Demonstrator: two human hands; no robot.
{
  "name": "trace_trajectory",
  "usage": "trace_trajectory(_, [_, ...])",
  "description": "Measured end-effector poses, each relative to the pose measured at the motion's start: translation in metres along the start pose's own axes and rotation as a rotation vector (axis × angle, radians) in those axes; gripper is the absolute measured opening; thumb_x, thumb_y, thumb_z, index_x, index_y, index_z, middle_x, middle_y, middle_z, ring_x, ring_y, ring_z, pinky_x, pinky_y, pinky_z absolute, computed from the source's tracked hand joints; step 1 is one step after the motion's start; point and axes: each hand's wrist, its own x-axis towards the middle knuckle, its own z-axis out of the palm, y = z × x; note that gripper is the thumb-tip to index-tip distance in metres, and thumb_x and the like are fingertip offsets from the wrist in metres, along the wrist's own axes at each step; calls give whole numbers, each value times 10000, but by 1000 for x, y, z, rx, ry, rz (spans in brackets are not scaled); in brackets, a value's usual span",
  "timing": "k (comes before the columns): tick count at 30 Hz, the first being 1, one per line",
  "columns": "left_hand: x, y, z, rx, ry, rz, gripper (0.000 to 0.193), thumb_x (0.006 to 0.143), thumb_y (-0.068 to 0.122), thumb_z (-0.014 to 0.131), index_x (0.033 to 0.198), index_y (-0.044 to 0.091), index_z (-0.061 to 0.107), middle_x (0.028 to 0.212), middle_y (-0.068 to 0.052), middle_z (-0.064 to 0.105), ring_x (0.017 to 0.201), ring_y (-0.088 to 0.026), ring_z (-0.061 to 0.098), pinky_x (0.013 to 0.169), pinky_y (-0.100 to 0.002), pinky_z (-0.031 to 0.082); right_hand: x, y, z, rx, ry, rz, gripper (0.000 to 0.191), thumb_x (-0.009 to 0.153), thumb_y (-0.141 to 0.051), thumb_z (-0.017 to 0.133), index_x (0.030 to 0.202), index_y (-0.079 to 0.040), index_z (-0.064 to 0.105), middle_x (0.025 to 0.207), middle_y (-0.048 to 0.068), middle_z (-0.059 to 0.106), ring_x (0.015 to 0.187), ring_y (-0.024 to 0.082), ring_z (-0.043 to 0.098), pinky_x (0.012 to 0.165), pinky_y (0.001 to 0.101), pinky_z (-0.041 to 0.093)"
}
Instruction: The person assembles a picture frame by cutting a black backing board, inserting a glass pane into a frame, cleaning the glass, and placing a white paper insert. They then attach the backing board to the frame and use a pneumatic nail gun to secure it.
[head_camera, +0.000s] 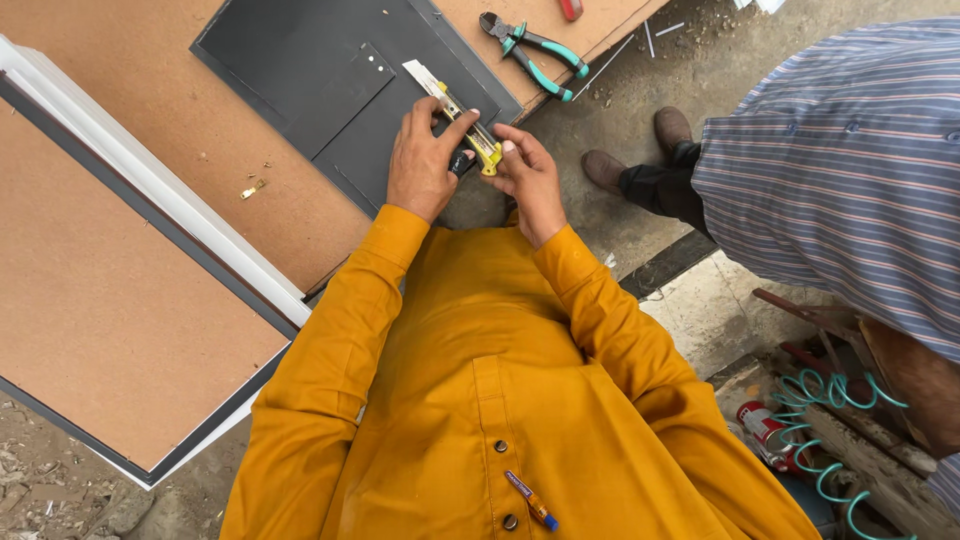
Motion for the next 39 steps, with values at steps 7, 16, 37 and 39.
trace_trajectory(7, [14,12,9,-14,55,74,635,688,-53,784,1262,217,738,1517,-132,434,1328,-374,471,1095,-467,453,2,4,-11,39,39,15,235,1033,-133,601,1195,35,578,1030,143,706,885,205,736,800,357,650])
trace_trajectory(16, [19,16,17,32,-8,35,615,701,-54,779,1223,272,777,1528,-85,434,1345,-374,416,1074,-494,418,-22,14,-22,-229,231,-106,188,1037,-132,605,1150,-7,687,910,49,661,681,97,635,592,273,595])
trace_trajectory(37, [18,15,35,-34,66,-13,521,800,3,844,1260,234,764,1587,-101,377,1426,-366,380,1159,-511,406,-18,26,0,-130,181,-202,244,998,-45,665,1236,9,671,1025,64,749,774,83,698,680,238,612])
trace_trajectory(39, [19,14,37,-12,58,-21,549,802,-46,820,1265,242,763,1599,-87,375,1440,-355,383,1152,-493,420,-19,30,-6,-135,208,-194,245,1001,-47,646,1238,2,682,1010,57,744,766,80,693,669,239,609])
